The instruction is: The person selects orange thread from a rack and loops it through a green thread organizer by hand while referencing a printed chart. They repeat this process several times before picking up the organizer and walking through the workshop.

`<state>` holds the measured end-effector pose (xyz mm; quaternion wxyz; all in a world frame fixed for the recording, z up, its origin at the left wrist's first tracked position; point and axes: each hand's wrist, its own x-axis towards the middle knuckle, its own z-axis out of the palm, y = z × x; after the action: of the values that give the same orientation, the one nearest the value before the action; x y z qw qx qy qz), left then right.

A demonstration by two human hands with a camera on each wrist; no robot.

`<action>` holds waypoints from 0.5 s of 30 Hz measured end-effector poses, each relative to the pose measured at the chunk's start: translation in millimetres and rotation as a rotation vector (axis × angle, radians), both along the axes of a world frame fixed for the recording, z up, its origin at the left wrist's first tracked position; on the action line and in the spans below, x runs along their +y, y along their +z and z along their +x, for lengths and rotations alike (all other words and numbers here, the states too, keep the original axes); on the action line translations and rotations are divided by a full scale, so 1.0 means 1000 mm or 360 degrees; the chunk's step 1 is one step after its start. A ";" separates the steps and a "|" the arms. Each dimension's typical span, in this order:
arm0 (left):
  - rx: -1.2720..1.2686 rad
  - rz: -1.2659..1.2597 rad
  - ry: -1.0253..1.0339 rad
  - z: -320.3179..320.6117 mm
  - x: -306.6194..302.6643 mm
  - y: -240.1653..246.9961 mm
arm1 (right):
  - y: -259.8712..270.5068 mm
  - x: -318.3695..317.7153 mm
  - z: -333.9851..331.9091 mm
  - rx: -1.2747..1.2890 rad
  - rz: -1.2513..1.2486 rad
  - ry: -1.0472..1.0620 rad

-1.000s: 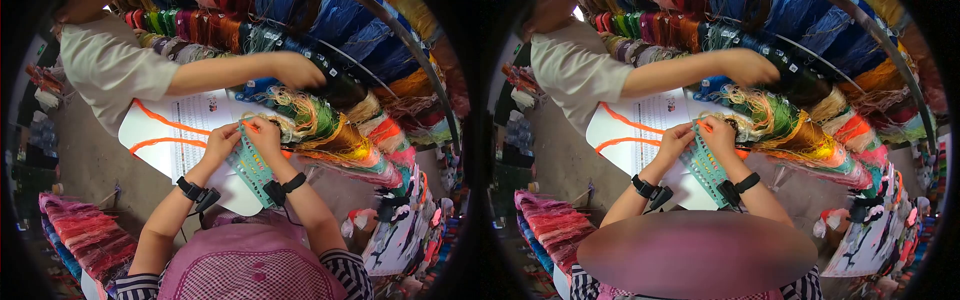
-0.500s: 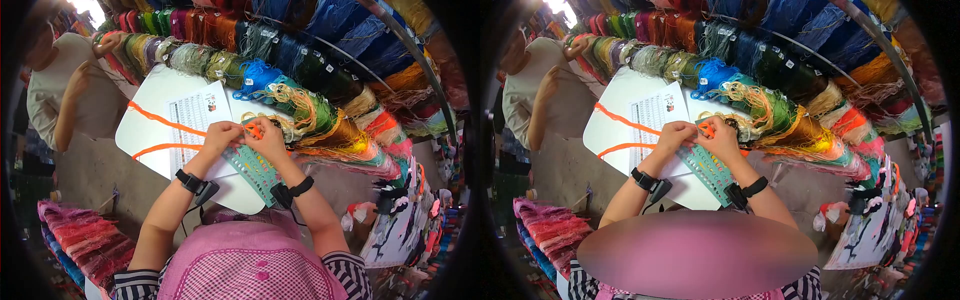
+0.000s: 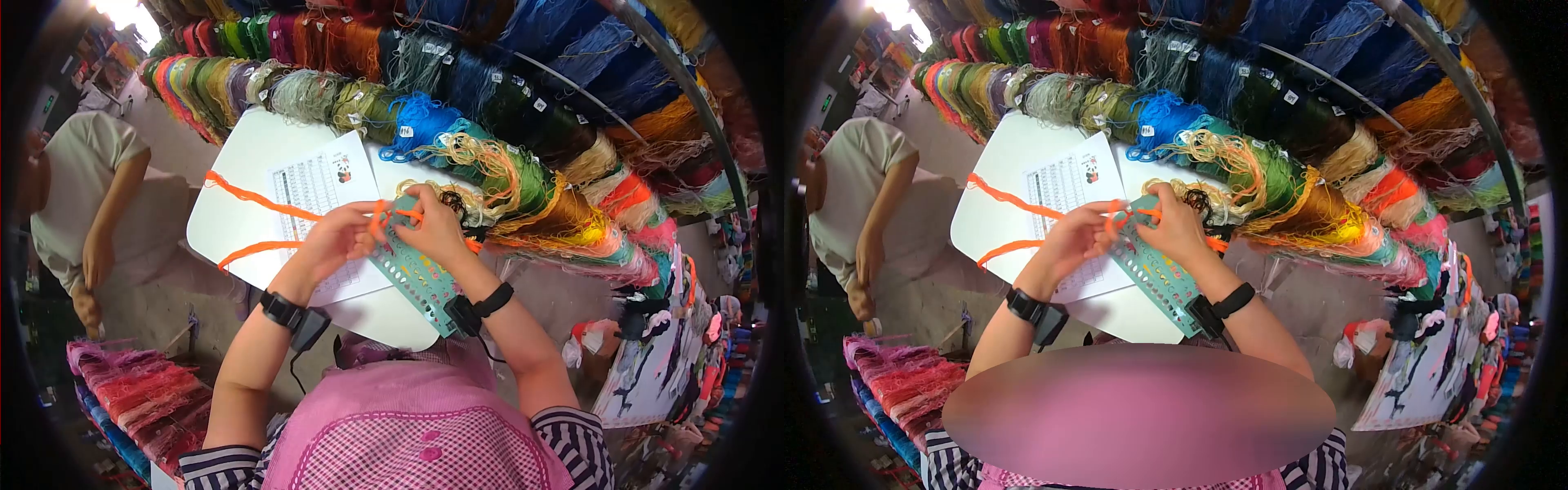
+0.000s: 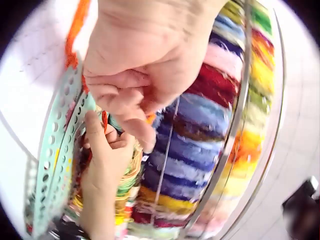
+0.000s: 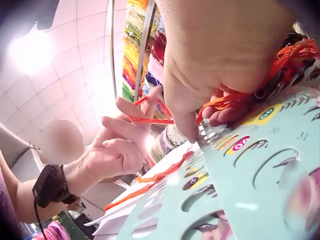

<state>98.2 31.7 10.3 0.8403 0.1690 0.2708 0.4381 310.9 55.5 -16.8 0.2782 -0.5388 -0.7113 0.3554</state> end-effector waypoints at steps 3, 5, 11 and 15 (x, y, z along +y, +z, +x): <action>0.1311 0.0473 -0.0609 0.036 0.013 0.004 | -0.006 0.000 -0.001 -0.0039 0.0169 0.0003; 0.1308 0.0607 -0.0542 0.030 0.020 -0.020 | -0.007 0.000 0.000 -0.0051 0.0270 0.0065; 0.1643 0.0592 -0.0293 -0.042 -0.014 0.017 | 0.002 0.004 0.000 -0.0220 0.0075 0.0187; 0.1605 0.0220 0.0096 -0.108 -0.050 0.021 | -0.004 0.005 -0.003 -0.0273 0.0148 0.0140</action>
<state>-9.5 -18.1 30.8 0.5790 0.4066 0.6178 0.3431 308.3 60.0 -20.5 0.2250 -0.5221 -0.7712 0.2864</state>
